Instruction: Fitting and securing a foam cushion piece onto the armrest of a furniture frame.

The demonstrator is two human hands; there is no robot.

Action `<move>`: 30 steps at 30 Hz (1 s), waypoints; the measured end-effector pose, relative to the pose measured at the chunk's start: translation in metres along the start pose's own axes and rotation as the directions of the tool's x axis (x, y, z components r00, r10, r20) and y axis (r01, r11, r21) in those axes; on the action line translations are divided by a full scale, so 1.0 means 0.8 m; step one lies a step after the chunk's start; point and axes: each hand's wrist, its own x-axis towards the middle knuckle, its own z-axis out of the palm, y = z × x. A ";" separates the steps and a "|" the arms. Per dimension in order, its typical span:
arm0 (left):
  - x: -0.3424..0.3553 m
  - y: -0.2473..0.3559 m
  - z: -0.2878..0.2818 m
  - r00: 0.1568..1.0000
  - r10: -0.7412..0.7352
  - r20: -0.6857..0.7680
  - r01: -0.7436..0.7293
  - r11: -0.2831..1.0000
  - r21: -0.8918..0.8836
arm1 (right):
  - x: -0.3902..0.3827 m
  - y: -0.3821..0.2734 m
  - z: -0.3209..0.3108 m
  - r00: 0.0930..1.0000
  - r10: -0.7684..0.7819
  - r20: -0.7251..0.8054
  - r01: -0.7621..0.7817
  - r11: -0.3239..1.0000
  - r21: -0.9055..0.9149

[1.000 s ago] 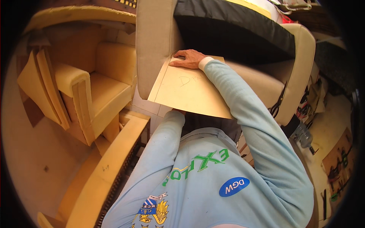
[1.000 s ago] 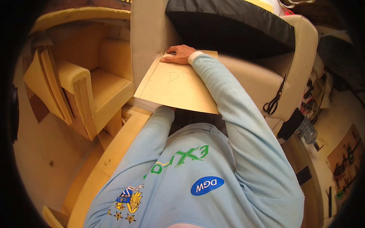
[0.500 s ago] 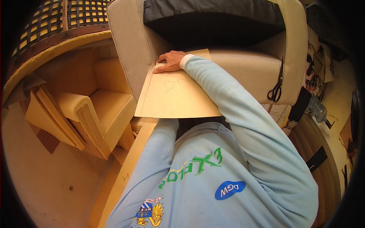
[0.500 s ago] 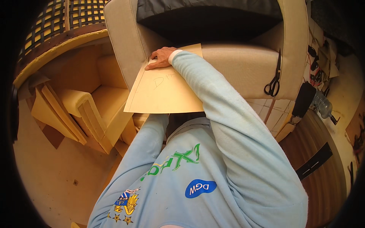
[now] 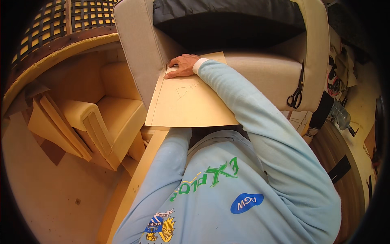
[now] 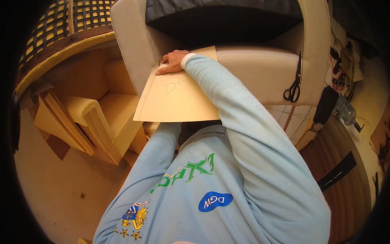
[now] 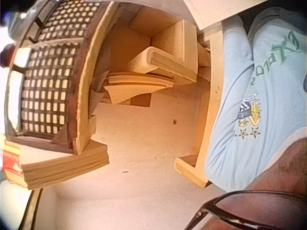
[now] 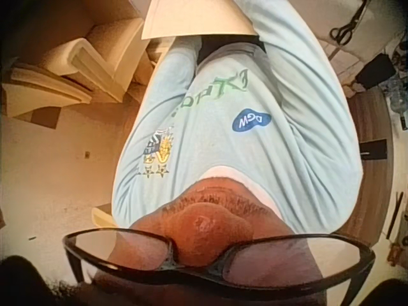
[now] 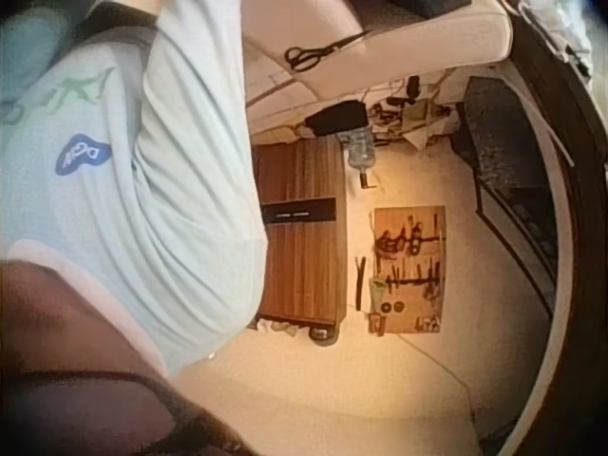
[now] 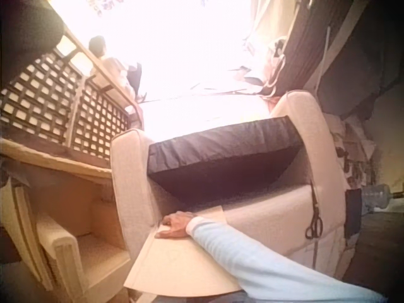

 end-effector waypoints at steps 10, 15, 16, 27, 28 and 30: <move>-0.005 -0.002 -0.001 1.000 0.008 -0.014 -0.009 1.000 -0.008 | -0.002 -0.003 -0.002 0.999 0.028 0.036 -0.027 0.999 -0.017; -0.007 -0.003 -0.002 1.000 0.012 -0.018 -0.012 1.000 -0.007 | -0.003 -0.003 -0.002 1.000 0.014 0.014 -0.014 1.000 -0.004; -0.007 -0.003 -0.002 1.000 0.014 -0.018 -0.014 1.000 -0.007 | -0.003 -0.003 -0.002 0.999 0.034 0.031 -0.033 0.999 -0.016; -0.007 -0.005 -0.002 1.000 0.017 -0.026 -0.017 1.000 -0.001 | -0.004 -0.004 -0.003 1.000 0.021 0.000 -0.021 1.000 -0.013; -0.007 -0.005 -0.002 0.999 0.017 -0.027 -0.017 1.000 -0.003 | -0.004 -0.004 -0.002 0.999 0.037 0.016 -0.037 0.999 -0.027; -0.007 -0.004 -0.003 0.999 0.018 -0.027 -0.018 1.000 0.000 | -0.003 -0.004 -0.002 1.000 0.018 -0.003 -0.018 1.000 -0.011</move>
